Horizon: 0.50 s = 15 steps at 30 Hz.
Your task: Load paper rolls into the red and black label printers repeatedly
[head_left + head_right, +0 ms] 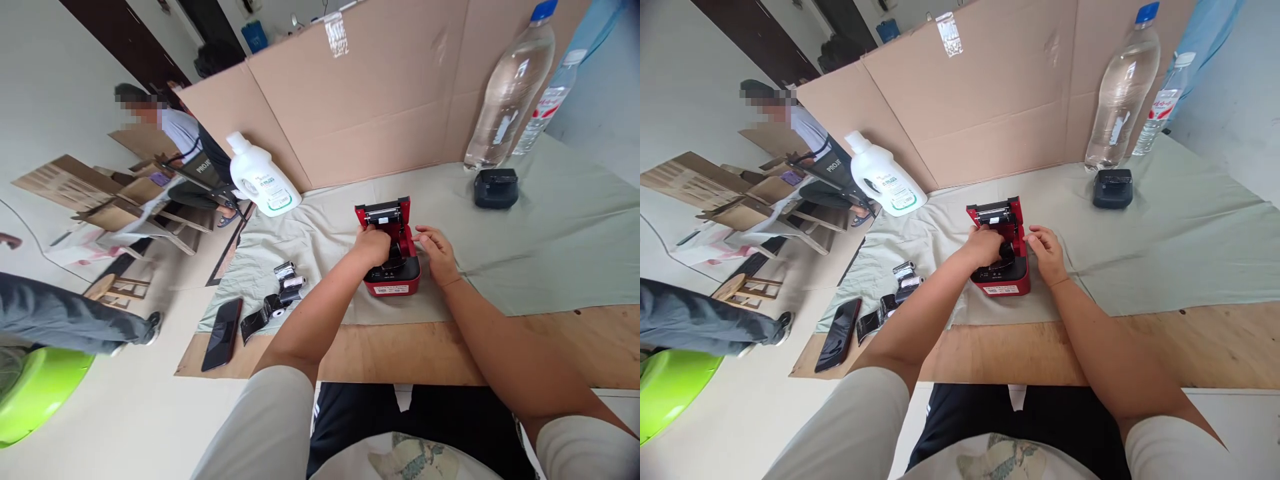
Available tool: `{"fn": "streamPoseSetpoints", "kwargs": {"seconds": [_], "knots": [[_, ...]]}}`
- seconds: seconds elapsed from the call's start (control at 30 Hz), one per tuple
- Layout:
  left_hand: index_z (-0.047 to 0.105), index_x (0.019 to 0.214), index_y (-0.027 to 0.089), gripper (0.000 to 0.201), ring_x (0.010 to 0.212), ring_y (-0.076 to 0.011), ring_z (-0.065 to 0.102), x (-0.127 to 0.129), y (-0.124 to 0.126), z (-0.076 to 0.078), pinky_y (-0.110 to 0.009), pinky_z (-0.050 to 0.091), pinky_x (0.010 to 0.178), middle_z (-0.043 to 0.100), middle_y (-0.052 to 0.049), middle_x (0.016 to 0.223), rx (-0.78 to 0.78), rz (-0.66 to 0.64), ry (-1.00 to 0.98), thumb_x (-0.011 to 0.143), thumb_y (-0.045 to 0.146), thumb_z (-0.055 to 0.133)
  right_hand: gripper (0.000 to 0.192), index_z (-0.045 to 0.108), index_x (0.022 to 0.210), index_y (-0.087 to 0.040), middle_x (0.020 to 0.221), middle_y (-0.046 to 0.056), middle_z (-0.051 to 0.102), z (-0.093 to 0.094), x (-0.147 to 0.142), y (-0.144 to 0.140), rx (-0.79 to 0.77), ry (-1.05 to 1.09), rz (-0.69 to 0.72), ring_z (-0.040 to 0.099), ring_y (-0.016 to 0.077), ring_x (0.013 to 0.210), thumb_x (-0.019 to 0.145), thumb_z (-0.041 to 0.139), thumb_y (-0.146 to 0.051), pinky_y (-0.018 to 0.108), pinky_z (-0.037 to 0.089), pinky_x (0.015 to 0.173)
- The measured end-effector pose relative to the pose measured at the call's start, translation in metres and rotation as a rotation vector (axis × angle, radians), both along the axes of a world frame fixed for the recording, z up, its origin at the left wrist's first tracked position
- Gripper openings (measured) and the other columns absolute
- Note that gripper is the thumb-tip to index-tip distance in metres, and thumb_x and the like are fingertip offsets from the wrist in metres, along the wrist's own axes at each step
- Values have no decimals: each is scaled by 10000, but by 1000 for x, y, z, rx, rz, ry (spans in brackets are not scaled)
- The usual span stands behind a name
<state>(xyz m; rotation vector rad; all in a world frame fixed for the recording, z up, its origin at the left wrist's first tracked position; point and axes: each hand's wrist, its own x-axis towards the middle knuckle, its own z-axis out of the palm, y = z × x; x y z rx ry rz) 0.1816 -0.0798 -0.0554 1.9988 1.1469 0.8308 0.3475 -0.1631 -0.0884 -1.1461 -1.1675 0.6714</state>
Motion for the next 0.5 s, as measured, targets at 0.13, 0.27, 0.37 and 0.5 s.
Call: {"fn": "streamPoseSetpoints", "kwargs": {"seconds": [0.13, 0.27, 0.37, 0.5], "knots": [[515, 462, 228, 378, 1136, -422, 498, -1, -6, 7, -593, 45, 1166, 542, -54, 591, -61, 4, 42, 425, 38, 839, 447, 698, 828, -255, 1102, 79, 667, -7, 1, 5, -22, 54, -41, 578, 277, 1171, 815, 564, -682, 515, 392, 1096], [585, 657, 239, 343, 931, -318, 607, -8, -20, 25, -500, 247, 1135, 609, -8, 688, -10, -3, 150, 473, 118, 848, 483, 687, 829, -255, 1093, 81, 680, -13, 1, 6, -66, 95, -35, 591, 285, 1150, 786, 571, -722, 540, 433, 1047], [634, 856, 243, 314, 817, -235, 628, -20, -39, 34, -404, 416, 1011, 651, 11, 788, 4, -46, 79, 596, 226, 810, 496, 681, 832, -254, 1072, 77, 695, -17, 1, 7, -87, 118, -42, 615, 288, 1111, 766, 583, -735, 531, 471, 1005], [646, 969, 224, 355, 856, -186, 631, -60, -71, 43, -315, 495, 850, 675, -10, 940, -86, -69, -308, 659, 304, 799, 462, 675, 841, -268, 1016, 86, 712, -20, 1, 8, -104, 143, -12, 645, 301, 1052, 783, 578, -716, 497, 542, 879]]}}
